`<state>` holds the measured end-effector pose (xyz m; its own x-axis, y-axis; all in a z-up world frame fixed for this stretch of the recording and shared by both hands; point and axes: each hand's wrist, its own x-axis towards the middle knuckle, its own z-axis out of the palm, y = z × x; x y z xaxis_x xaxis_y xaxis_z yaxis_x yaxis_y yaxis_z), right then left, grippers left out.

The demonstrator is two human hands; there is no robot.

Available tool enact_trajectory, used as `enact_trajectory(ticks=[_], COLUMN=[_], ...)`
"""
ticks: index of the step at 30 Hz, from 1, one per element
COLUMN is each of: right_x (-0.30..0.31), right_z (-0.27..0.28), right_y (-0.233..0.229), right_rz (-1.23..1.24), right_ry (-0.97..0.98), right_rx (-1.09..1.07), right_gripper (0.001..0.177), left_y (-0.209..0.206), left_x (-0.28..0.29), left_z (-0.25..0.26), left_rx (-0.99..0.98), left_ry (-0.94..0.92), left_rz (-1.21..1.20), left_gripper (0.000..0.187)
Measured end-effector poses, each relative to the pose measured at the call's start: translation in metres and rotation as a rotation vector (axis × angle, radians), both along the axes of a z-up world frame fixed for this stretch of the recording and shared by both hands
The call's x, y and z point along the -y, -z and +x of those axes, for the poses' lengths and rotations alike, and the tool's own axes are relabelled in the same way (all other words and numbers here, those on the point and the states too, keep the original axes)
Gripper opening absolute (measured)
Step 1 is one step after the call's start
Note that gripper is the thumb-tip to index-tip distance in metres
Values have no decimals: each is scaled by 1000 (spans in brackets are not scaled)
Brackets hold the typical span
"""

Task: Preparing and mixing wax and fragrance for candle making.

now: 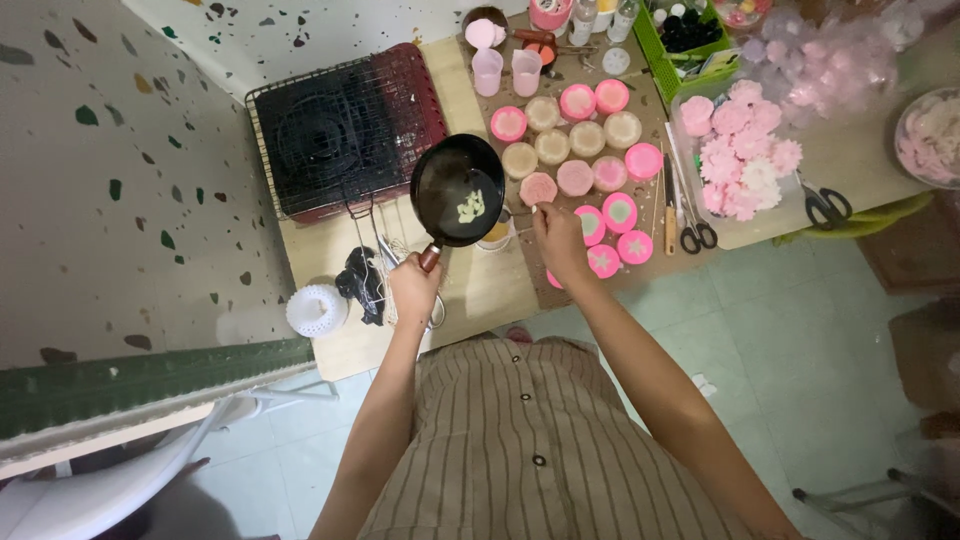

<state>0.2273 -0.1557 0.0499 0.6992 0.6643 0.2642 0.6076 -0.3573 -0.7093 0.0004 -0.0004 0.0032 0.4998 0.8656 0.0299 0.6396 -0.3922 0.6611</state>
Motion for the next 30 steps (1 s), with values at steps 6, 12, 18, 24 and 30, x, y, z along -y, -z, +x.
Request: enact_trajectory(ticks=[6, 12, 18, 24, 30], right_x=[0, 2, 8, 14, 0], right_z=[1, -3, -9, -21, -18], right_y=[4, -10, -31, -65, -47], right_rz=[17, 30, 18, -127, -67], right_ry=[-12, -8, -55, -104, -197], right_rx=[10, -2, 53, 55, 117], right_gripper=[20, 21, 21, 24, 23], left_y=[-3, 0, -7, 3, 16], left_x=[2, -1, -6, -12, -20], left_z=[1, 3, 8, 8, 9], left_rx=[23, 8, 1, 30, 54], left_ry=[-7, -13, -84, -62, -143], left_rz=[-4, -20, -133, -175, -304], left_gripper=[24, 25, 28, 29, 33])
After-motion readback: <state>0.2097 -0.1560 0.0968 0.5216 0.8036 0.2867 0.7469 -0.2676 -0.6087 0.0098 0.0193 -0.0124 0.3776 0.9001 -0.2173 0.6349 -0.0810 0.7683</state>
